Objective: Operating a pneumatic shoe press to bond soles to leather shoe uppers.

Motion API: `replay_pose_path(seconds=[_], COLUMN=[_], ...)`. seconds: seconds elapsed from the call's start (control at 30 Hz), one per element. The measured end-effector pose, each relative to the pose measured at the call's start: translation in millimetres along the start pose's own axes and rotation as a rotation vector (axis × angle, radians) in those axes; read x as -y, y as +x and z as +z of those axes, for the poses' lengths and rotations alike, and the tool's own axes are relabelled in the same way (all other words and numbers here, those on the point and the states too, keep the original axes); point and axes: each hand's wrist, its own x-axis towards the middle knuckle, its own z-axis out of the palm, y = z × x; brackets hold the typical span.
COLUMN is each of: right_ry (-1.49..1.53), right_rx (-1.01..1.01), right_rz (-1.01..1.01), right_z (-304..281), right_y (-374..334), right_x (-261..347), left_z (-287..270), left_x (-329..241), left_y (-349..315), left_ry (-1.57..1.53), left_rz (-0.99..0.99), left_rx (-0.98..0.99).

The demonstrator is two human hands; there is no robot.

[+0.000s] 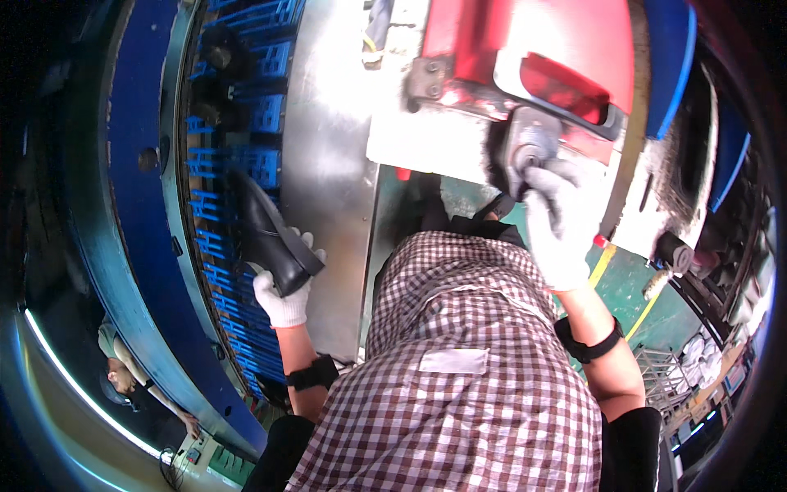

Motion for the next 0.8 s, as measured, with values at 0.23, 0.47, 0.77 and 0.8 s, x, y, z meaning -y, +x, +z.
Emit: replay_pose_path(seconds=[0.23,0.47,0.77,0.8], right_ry=[0.874,1.17,0.117,-0.014], right_rx=[0.7,-0.017,-0.436,-0.42], right_rz=[0.142,0.338,0.674,0.695], right_z=[-40.3,-120.4,-213.1,-220.1], right_y=[9.4,-12.5,26.8,41.4], right_x=[28.8,-26.0,-178.4,-183.2], left_z=[168.0,331.8,461.0,474.2], left_x=[100.4,142.2,140.5,145.1], left_y=[-11.0,-25.9,-56.2,-51.3], left_ry=[0.276,0.992,1.009,1.007], left_rz=[-0.164,0.271,0.53,0.543], left_rx=[0.564,0.967,1.133,1.136])
